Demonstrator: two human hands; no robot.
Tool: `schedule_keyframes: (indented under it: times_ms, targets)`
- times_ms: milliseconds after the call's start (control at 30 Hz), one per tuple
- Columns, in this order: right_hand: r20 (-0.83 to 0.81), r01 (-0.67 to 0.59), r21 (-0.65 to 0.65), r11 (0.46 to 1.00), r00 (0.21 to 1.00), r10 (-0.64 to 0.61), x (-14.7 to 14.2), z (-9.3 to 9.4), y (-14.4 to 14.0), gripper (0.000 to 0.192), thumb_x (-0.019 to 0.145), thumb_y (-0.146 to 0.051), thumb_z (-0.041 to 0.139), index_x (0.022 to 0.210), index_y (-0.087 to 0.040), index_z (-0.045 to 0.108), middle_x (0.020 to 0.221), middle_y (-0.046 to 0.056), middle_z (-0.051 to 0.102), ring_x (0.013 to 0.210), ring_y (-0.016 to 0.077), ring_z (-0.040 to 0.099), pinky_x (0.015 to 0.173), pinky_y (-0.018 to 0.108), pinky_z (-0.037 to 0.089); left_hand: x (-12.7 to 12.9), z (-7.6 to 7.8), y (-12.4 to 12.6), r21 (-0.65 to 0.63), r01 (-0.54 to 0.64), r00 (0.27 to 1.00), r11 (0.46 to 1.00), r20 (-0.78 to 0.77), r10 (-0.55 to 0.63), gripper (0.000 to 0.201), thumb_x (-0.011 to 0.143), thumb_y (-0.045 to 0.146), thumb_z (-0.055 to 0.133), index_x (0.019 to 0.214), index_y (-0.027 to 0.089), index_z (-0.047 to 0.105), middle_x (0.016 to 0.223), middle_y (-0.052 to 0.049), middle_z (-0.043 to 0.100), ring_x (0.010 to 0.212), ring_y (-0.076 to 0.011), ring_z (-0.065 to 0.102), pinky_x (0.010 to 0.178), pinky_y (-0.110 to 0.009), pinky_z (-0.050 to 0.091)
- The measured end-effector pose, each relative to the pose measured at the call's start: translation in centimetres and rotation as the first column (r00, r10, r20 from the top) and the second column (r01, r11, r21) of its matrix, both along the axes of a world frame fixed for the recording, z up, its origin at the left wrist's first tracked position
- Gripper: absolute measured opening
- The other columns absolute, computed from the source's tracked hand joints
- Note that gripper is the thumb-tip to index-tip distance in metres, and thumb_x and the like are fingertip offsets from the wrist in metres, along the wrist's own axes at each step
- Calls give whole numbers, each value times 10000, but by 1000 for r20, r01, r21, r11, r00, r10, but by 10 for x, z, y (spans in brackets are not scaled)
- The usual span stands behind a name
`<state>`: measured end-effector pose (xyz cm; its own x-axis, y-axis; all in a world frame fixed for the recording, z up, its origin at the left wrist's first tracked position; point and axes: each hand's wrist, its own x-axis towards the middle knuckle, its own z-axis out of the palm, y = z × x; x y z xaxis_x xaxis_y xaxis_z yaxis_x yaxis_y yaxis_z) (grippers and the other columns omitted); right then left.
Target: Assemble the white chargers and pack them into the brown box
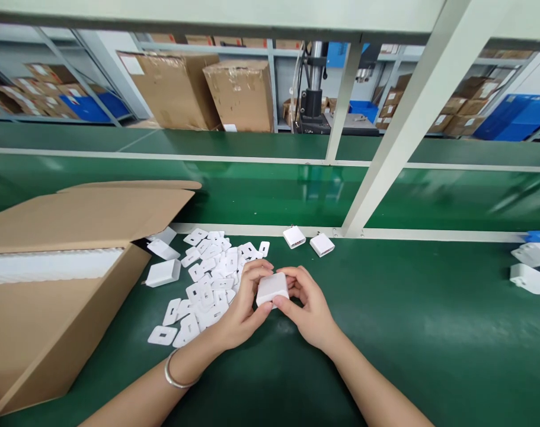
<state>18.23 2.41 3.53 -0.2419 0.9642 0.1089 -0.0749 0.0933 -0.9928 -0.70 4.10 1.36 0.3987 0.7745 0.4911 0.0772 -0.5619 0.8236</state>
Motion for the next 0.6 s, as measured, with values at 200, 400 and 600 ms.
schedule_keyframes:
  times_ms: [200,400,600]
  targets:
    - [38,107,85,991,993,-110,1,-2,-1,446,899,-528,803,1252,-299,655,1056,39,561,978,208,651,903,350,600,1,-4,4,-13,44,999,999,32,-44,322,1083,411,531,1383,303,572,1089,-61,554,988,-214,556,854,-339,483]
    - [-3,54,41,998,999,-54,-1,-3,1,436,970,-603,674,1276,-295,649,1119,68,592,1024,229,667,902,365,604,1,-4,4,-17,6,998,1000,59,-5,301,1078,409,547,1341,315,659,952,-28,493,859,-185,510,742,-299,446]
    - [59,170,112,979,982,-177,-4,-9,1,404,967,-599,673,1205,-273,684,1028,54,596,906,205,657,805,335,611,3,-5,1,-42,-2,999,999,37,3,414,1128,463,350,1387,303,631,1050,-62,539,967,-213,537,839,-340,460]
